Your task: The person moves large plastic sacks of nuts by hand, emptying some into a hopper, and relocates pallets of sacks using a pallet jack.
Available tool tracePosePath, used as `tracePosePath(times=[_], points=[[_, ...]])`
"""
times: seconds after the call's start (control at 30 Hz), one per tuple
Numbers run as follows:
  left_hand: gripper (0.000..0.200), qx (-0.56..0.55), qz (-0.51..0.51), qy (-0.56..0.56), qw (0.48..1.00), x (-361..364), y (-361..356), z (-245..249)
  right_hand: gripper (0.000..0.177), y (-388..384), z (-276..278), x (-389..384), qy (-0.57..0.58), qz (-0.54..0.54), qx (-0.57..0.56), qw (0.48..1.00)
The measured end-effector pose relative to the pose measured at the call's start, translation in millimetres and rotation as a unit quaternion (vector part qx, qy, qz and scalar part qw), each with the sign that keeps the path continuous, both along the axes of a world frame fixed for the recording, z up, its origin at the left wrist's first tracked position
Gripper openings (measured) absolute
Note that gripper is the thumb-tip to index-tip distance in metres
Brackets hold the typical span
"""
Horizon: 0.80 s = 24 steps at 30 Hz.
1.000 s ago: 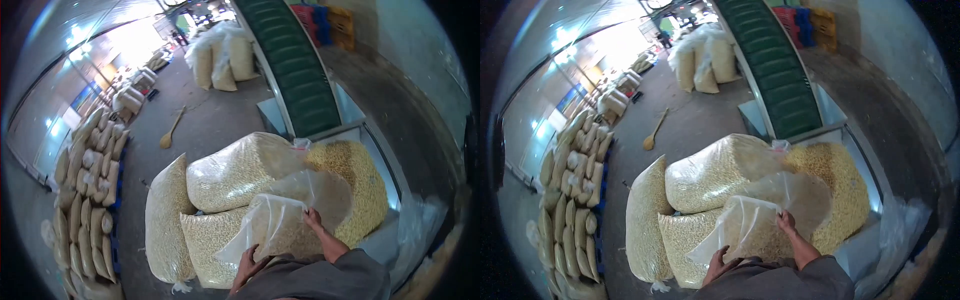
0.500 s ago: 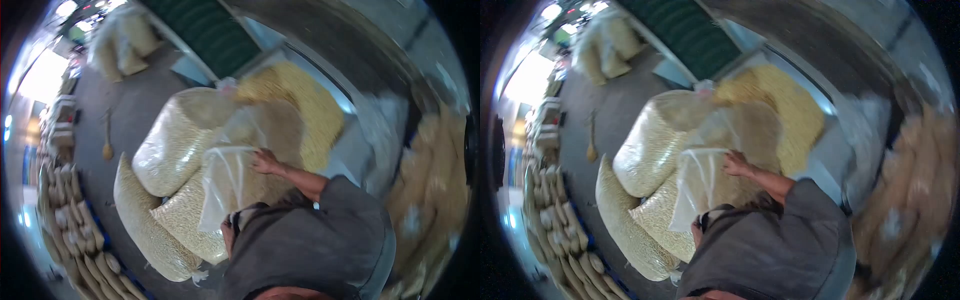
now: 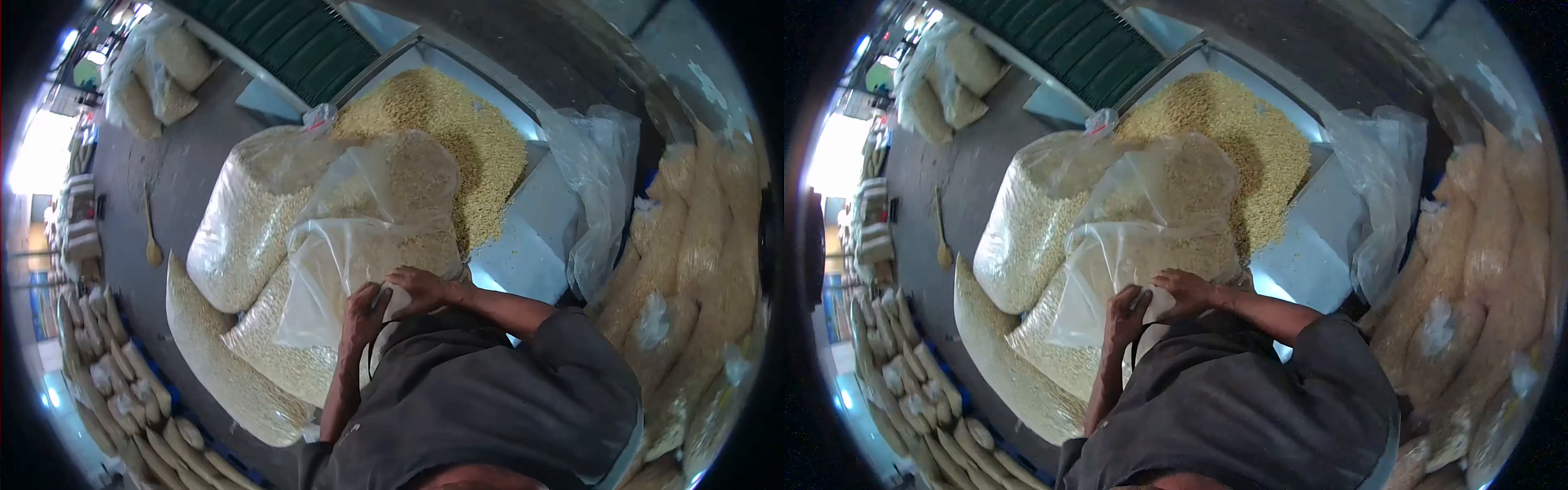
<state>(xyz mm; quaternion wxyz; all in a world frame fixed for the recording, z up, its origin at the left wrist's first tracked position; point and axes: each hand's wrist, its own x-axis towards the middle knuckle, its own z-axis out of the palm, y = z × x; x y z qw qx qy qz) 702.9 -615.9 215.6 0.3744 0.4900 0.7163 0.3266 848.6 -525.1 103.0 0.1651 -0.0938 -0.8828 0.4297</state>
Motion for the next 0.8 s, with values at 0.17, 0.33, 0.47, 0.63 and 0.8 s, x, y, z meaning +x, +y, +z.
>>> tracePosePath(times=[0.17,0.33,0.47,0.63,0.8], points=[[0.017,0.013,0.03,0.014,0.999,43,22,1,0.05,9,-12,16,-0.015,0.015,-0.182,0.983],[0.014,0.019,0.101,0.009,0.995,68,3,-5,0.037,-2,-22,40,-0.131,0.067,-0.262,0.954],[0.036,0.032,0.286,0.039,0.957,76,-34,-16,0.042,-5,-18,57,-0.221,0.092,-0.24,0.941],[0.091,-0.08,0.473,0.315,0.818,28,-88,-56,0.058,-1,-12,74,-0.248,0.028,-0.264,0.932],[0.101,-0.235,0.613,0.351,0.668,-2,-115,-110,0.065,-20,-18,95,-0.269,-0.065,-0.297,0.914]])
